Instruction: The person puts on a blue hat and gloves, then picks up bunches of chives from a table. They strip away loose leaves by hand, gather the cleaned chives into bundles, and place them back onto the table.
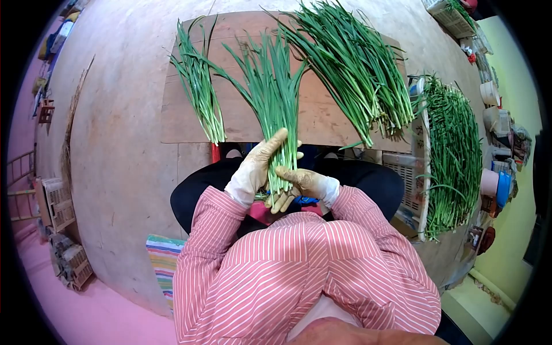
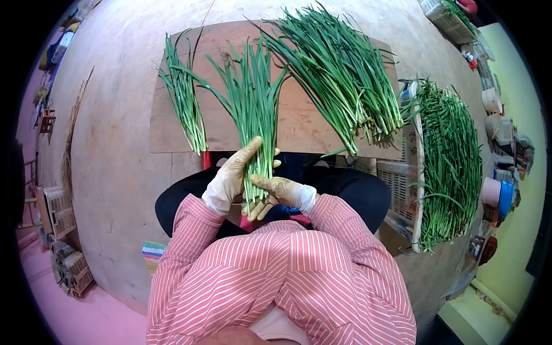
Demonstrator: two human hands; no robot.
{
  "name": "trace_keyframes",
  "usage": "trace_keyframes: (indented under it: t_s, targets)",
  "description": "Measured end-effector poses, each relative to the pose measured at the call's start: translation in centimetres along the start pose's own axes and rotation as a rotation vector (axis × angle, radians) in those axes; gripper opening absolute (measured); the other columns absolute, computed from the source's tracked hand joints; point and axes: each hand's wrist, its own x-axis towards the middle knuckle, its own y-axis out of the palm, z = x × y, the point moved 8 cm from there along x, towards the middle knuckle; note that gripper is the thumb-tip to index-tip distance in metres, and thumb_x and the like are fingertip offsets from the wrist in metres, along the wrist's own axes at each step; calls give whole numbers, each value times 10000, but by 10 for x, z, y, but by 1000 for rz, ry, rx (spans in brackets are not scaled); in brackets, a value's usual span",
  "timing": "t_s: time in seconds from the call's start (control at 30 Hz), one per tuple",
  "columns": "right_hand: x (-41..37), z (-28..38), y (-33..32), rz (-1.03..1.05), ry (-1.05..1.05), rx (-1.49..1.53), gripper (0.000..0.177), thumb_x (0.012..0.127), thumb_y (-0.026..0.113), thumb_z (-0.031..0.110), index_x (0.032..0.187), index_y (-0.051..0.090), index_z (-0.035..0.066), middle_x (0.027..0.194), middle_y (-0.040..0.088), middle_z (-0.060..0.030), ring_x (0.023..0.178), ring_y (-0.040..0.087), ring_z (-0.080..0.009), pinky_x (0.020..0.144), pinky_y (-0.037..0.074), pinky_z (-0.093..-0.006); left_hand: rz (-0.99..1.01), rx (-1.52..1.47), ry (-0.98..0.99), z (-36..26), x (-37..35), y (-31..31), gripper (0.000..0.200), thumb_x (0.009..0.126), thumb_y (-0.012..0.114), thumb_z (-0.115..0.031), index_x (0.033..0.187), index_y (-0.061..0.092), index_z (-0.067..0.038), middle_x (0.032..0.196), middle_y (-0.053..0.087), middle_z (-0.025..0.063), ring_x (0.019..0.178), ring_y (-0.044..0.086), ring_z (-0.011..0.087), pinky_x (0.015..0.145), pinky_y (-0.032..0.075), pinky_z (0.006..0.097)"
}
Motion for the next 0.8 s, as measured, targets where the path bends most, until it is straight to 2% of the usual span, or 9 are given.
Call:
trace_keyframes:
  t_s: [0.07, 0.2, 0.27, 0.3, 0.4, 0.53, 0.6, 0.7, 0.8]
  targets:
    - [0, -6, -1, 16, 38, -27, 617, 960, 421, 559, 1151, 576, -7, 1013, 678, -193, 848, 697, -275, 716, 580, -372, 7, 74, 43, -1, -8, 9, 330, 939, 609, -252, 1188, 562, -41, 1099, 651, 148, 908, 665, 252, 756, 587, 378]
    - [-2, -8, -12, -129, 59, -121, 591, 900, 549, 569, 1106, 612, 18, 980, 693, -135, 813, 694, -238, 715, 570, -345, 15, 53, 85, -2, -5, 5, 323, 946, 586, -187, 1224, 534, -30, 1100, 648, 154, 905, 664, 252, 765, 583, 389]
    - [-6, 0, -43, -415, 17, -327, 541, 877, 612, 538, 1070, 636, 33, 930, 698, -98, 790, 685, -202, 711, 558, -320, 29, 49, 88, -4, -1, 0, 351, 945, 588, -201, 1242, 526, -23, 1088, 650, 170, 898, 667, 249, 778, 578, 397]
    - [-10, 5, -41, -449, 50, -251, 480, 890, 624, 491, 1038, 649, 35, 895, 698, -72, 776, 675, -179, 712, 549, -306, 77, 37, 87, -5, 0, 0, 375, 950, 578, -224, 1256, 521, -14, 1083, 650, 188, 907, 669, 257, 807, 569, 396]
    - [-7, 6, -43, -430, -83, -163, 474, 912, 598, 479, 1036, 646, 24, 882, 697, -73, 778, 675, -182, 718, 548, -307, 95, 11, 152, -12, 0, 5, 341, 943, 586, -250, 1189, 562, -16, 1016, 662, 130, 898, 667, 237, 794, 557, 342]
    - [-5, 15, -28, -302, -147, -37, 459, 958, 532, 441, 1060, 627, 4, 902, 695, -105, 819, 689, -224, 729, 558, -333, 141, -105, 132, -18, -7, 19, 405, 963, 529, -323, 1193, 571, 7, 1086, 653, 204, 926, 661, 258, 830, 545, 374]
    - [-2, 7, -30, -236, -117, 17, 460, 967, 513, 439, 1073, 620, 5, 919, 693, -117, 827, 691, -235, 734, 561, -346, 97, -101, 175, -17, -4, 14, 433, 968, 506, -355, 1215, 557, -3, 1113, 643, 210, 968, 653, 296, 847, 540, 420]
    - [2, -1, -27, -155, -79, 86, 472, 979, 480, 445, 1101, 605, 7, 947, 691, -143, 834, 695, -258, 734, 567, -373, 162, -151, 38, -1, 7, 8, 538, 958, 492, -452, 1308, 498, -44, 1195, 613, 184, 1031, 627, 370, 830, 549, 483]
    - [1, 1, -25, -114, -55, 10, 585, 968, 431, 537, 1141, 581, -1, 961, 687, -182, 827, 697, -296, 695, 572, -391, 196, -113, 46, 0, 5, 13, 585, 969, 427, -496, 1316, 496, -29, 1251, 589, 172, 1017, 636, 336, 803, 570, 437]
